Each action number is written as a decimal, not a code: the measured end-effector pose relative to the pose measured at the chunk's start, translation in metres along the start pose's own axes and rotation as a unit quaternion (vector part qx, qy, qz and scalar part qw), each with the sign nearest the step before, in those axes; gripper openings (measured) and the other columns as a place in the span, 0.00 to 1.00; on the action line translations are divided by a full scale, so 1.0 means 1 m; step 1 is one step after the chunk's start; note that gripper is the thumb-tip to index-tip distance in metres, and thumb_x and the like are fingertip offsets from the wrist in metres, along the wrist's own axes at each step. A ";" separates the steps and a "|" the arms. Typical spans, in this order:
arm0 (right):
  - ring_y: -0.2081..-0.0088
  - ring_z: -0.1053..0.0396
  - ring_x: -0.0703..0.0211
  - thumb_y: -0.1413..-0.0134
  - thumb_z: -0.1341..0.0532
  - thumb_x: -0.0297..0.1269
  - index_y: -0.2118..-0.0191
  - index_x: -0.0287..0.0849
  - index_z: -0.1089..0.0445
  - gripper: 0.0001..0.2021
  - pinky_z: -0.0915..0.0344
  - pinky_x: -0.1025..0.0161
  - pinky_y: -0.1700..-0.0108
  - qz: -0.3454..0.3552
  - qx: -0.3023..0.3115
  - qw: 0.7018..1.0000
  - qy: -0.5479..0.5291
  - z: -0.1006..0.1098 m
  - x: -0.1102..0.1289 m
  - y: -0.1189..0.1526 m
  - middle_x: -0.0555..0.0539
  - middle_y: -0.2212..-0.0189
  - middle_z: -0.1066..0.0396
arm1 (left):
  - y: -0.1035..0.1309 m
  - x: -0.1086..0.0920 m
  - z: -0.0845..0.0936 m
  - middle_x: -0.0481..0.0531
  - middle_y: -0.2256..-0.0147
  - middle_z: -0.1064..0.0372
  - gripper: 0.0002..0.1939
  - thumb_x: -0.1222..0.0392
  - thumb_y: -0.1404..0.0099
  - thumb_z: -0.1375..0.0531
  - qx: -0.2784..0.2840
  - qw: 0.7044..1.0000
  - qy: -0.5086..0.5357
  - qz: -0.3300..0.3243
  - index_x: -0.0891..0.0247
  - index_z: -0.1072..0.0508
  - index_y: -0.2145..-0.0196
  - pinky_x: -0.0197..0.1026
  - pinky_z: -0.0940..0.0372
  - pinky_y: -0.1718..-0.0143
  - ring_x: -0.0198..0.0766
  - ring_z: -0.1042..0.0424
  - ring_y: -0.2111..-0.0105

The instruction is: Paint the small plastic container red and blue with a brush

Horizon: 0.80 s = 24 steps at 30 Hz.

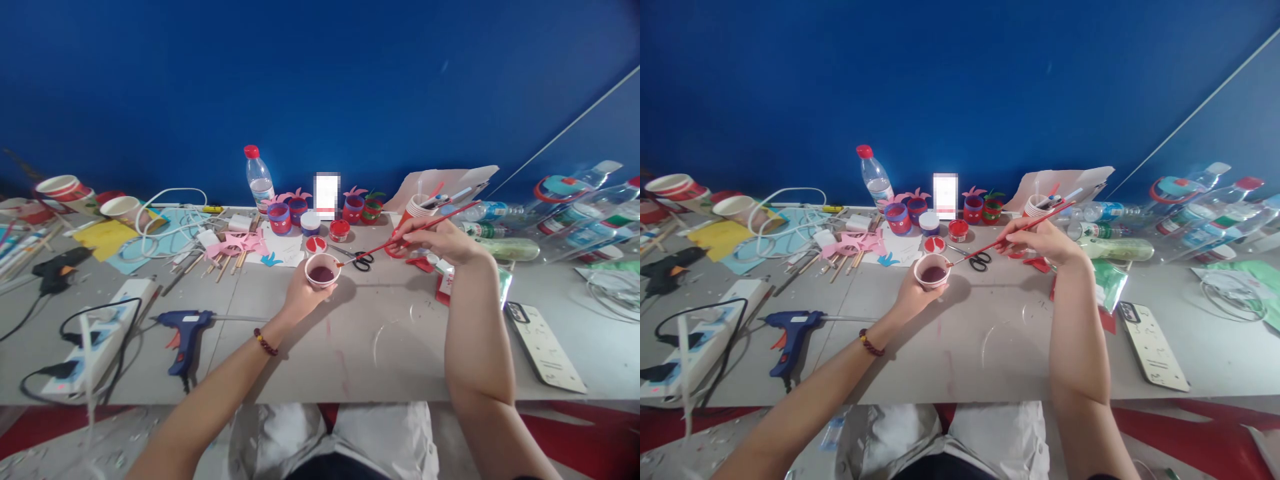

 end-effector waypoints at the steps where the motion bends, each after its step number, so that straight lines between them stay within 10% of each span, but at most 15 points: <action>1: 0.63 0.21 0.51 0.53 0.29 0.45 0.69 0.45 0.22 0.10 0.24 0.59 0.63 0.000 -0.002 1.000 0.000 0.000 0.000 0.000 0.45 0.68 0.20 | 0.000 0.000 0.000 0.53 0.55 0.26 0.26 0.62 0.48 0.29 0.001 1.000 0.002 0.000 0.58 0.31 0.52 0.48 0.29 0.54 0.45 0.26 0.55; 24: 0.65 0.22 0.52 0.53 0.34 0.37 0.69 0.41 0.24 0.06 0.25 0.57 0.62 0.013 -0.017 1.000 -0.017 -0.001 0.004 0.005 0.41 0.69 0.21 | 0.000 0.004 0.000 0.53 0.54 0.27 0.27 0.60 0.48 0.29 0.003 1.000 -0.011 0.005 0.58 0.32 0.51 0.50 0.31 0.51 0.46 0.27 0.53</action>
Point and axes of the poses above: each hand's wrist, its own y-axis away from the middle knuckle, its own z-axis out of the back of the hand, x = y × z, the point moved 3 cm from there along -y, towards the middle knuckle
